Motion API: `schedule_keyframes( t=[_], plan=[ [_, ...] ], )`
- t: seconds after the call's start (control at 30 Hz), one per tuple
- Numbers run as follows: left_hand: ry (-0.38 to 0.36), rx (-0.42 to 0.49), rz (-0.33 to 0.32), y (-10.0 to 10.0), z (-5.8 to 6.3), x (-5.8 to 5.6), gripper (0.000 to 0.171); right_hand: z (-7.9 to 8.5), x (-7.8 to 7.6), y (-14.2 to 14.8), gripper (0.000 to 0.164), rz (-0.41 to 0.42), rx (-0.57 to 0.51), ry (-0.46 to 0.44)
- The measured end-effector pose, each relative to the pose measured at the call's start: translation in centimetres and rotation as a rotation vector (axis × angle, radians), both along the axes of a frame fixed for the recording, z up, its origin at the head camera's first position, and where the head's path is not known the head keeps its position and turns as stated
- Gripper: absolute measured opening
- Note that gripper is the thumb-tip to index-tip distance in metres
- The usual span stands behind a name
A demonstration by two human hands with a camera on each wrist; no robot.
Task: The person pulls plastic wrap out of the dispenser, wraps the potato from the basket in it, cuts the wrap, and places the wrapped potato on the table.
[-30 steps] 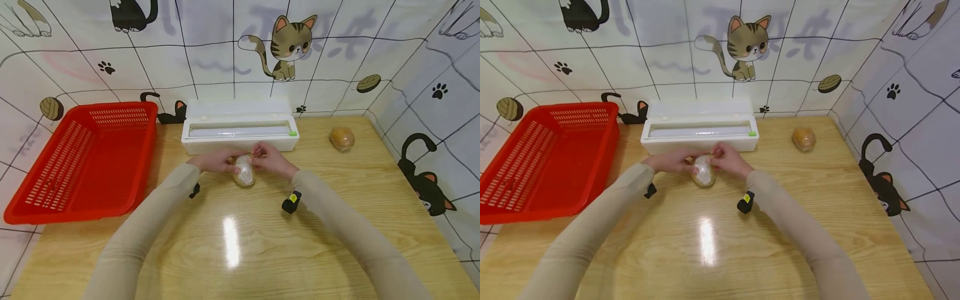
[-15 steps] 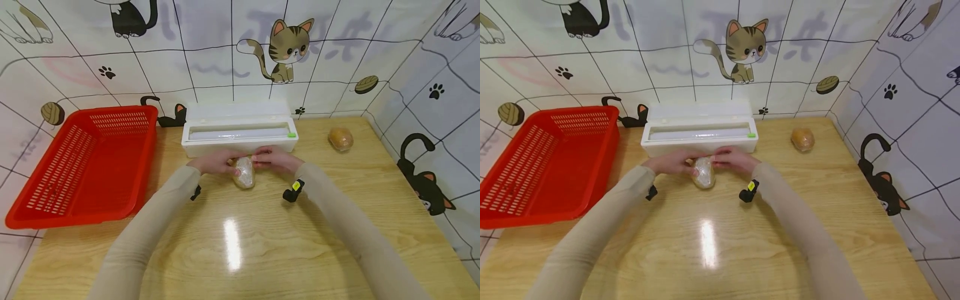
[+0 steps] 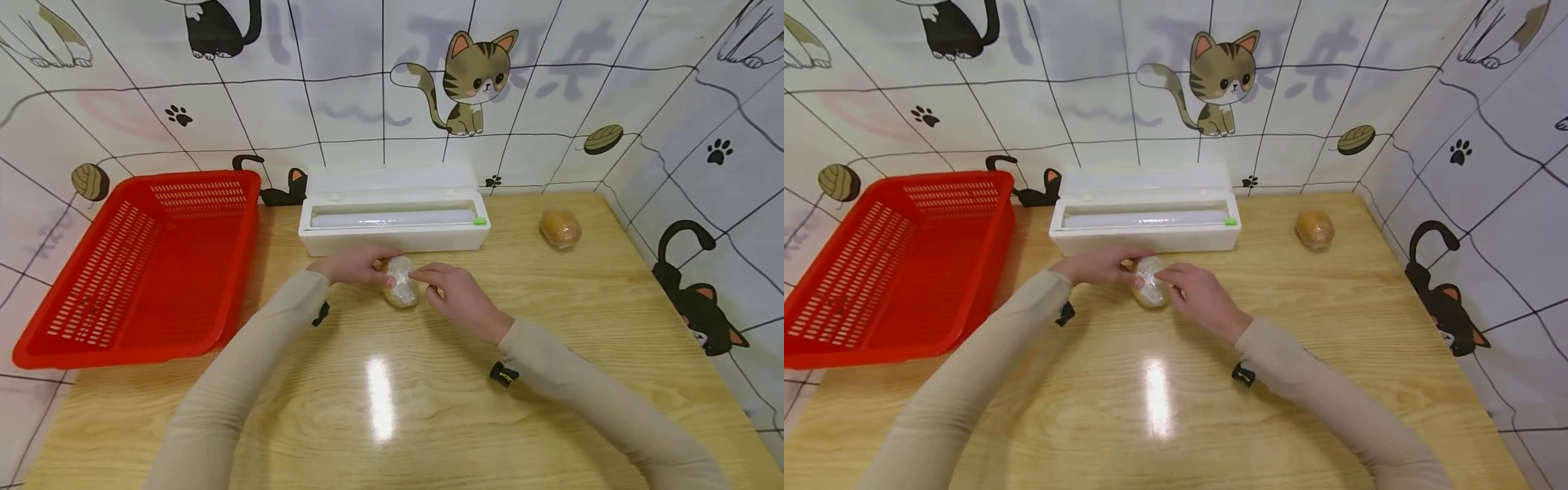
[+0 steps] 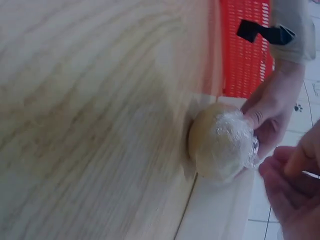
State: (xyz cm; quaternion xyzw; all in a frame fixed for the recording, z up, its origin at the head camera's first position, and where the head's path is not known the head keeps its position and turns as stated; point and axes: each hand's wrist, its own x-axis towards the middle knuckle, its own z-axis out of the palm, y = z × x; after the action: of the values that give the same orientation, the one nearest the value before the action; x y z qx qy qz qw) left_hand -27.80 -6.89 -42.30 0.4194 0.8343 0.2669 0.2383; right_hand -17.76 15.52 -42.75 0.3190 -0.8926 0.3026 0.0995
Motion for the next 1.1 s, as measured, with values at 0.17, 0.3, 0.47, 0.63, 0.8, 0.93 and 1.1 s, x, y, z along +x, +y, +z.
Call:
schedule_keyframes(
  t=[0.17,0.3,0.47,0.63,0.8,0.93,1.1],
  plan=[
    [-0.003,0.029,0.005,0.0,-0.3,0.1,0.063,-1.2,0.4,-0.8,0.054,0.038,0.216,-0.024],
    [0.048,0.048,-0.033,-0.2,-0.2,0.3,0.060,-1.9,1.0,-1.9,0.066,0.036,0.309,-0.002],
    [0.062,0.008,-0.105,-0.2,0.0,0.8,0.062,-1.7,1.5,-2.8,0.075,0.034,0.461,0.066],
    [-0.076,-0.112,-0.086,0.4,0.1,1.6,0.070,-1.1,1.2,-3.6,0.078,0.001,0.601,0.094],
    [-0.058,-0.081,-0.082,0.5,-0.6,1.7,0.070,-0.5,1.4,-4.2,0.083,-0.019,0.774,-0.016],
    [-0.055,0.022,-0.056,-0.3,-1.1,1.3,0.070,-0.2,1.5,-4.5,0.084,-0.026,0.792,-0.038],
    [-0.101,0.107,-0.034,-0.9,-1.1,0.1,0.069,-0.2,1.3,-4.4,0.090,0.003,0.801,0.008]
  ],
)
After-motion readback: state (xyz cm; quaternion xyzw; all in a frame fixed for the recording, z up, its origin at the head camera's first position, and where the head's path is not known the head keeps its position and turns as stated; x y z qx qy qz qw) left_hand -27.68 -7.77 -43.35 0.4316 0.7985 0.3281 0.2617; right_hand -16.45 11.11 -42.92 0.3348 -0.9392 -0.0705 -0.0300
